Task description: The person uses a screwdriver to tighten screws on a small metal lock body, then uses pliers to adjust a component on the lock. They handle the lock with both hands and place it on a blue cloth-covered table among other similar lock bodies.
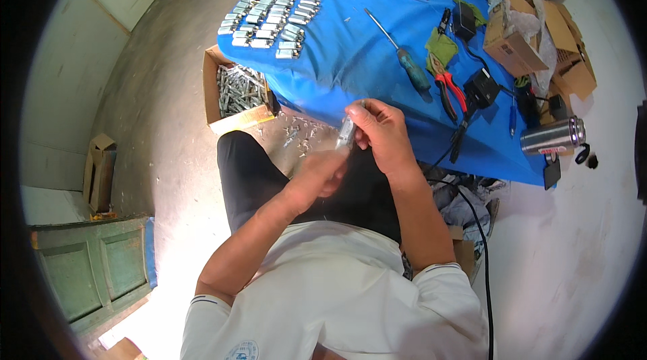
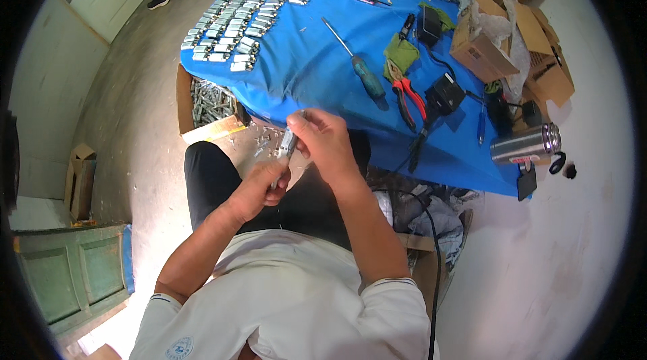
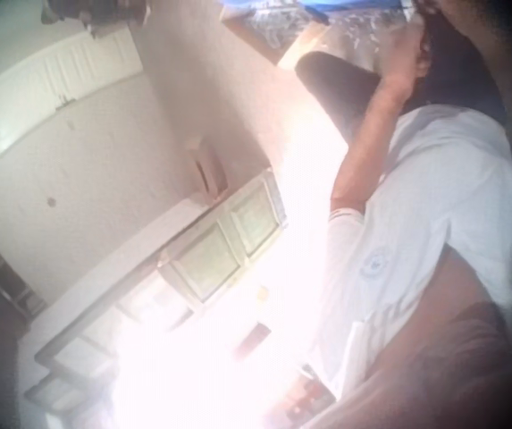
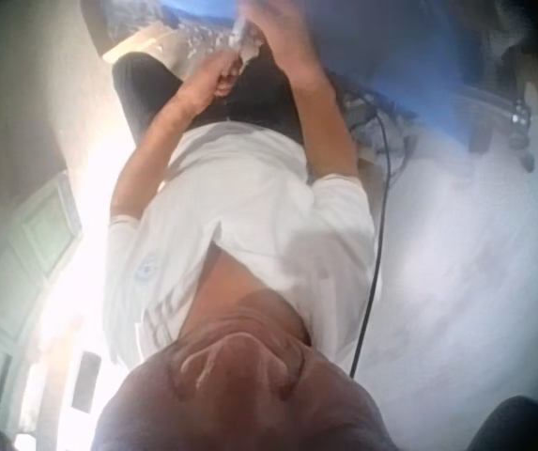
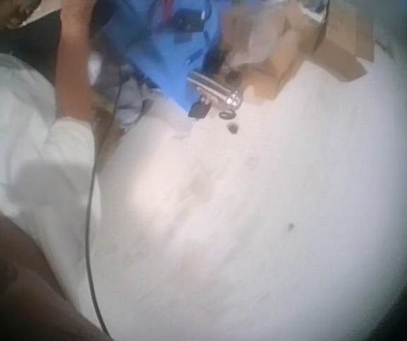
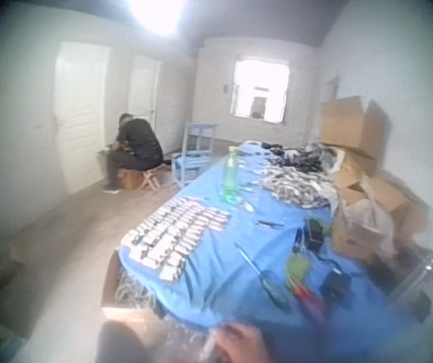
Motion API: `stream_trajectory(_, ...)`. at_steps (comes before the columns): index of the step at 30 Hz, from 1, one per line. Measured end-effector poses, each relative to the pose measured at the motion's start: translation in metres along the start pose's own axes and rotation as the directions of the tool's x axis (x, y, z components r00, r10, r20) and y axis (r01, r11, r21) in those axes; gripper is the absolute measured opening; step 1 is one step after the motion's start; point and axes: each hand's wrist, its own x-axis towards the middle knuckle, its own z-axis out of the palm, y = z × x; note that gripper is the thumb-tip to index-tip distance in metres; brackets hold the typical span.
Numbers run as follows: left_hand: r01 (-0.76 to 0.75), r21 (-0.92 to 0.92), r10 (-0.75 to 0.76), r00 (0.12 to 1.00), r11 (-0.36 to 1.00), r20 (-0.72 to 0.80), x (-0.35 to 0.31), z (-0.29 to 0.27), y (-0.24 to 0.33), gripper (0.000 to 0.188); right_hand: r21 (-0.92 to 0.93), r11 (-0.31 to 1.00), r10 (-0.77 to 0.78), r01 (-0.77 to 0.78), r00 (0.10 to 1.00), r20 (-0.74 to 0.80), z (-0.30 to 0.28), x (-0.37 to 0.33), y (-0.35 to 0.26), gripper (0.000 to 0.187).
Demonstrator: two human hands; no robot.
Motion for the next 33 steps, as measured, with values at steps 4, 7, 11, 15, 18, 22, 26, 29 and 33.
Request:
stream_trajectory(4, 0.049, -0.147, -0.035, 0.995, 0.988, 0.091, -0.014, -0.001, -0.008, 0.053, 0.051, 0.998, 0.026, -0.024, 0.999, -0.036, 0.002, -0.025, 0.003, 0.028)
stream_trajectory(7, 0.056, -0.114, -0.047, 0.996, 0.992, 0.079, -0.022, 0.011, -0.016, 0.054, -0.022, 1.0, 0.0, -0.001, 0.997, -0.081, 0.006, -0.046, -0.001, 0.028)
stream_trajectory(11, 0.095, -0.165, -0.062, 0.979, 0.982, 0.195, -0.028, 0.012, -0.029, 0.053, -0.175, 0.984, -0.036, 0.018, 0.994, -0.1, 0.012, -0.069, -0.013, 0.027)
stream_trajectory(15, 0.038, -0.191, 0.01, 0.969, 0.981, 0.247, -0.035, 0.022, -0.034, 0.048, -0.271, 0.961, -0.092, 0.051, 0.986, -0.141, 0.018, -0.083, -0.02, 0.027)
stream_trajectory(18, 0.054, -0.153, -0.017, 0.972, 0.987, 0.235, -0.033, 0.029, -0.037, 0.046, -0.312, 0.948, -0.123, 0.065, 0.978, -0.171, 0.014, -0.088, -0.014, 0.03)
stream_trajectory(22, 0.055, -0.071, -0.041, 0.982, 0.996, 0.186, -0.034, 0.039, -0.041, 0.047, -0.446, 0.894, -0.159, 0.053, 0.966, -0.204, 0.01, -0.088, -0.011, 0.033)
stream_trajectory(26, 0.079, -0.031, -0.074, 0.989, 0.996, 0.127, -0.035, 0.036, -0.049, 0.051, -0.509, 0.861, -0.146, -0.002, 0.957, -0.25, 0.014, -0.09, -0.005, 0.035)
stream_trajectory(29, 0.096, -0.039, -0.09, 0.986, 0.995, 0.142, -0.034, 0.031, -0.053, 0.052, -0.541, 0.84, -0.132, -0.034, 0.955, -0.266, 0.014, -0.088, -0.002, 0.037)
stream_trajectory(33, 0.122, -0.055, -0.111, 0.979, 0.991, 0.17, -0.03, 0.026, -0.059, 0.051, -0.628, 0.777, -0.148, -0.049, 0.955, -0.258, 0.014, -0.084, 0.002, 0.038)
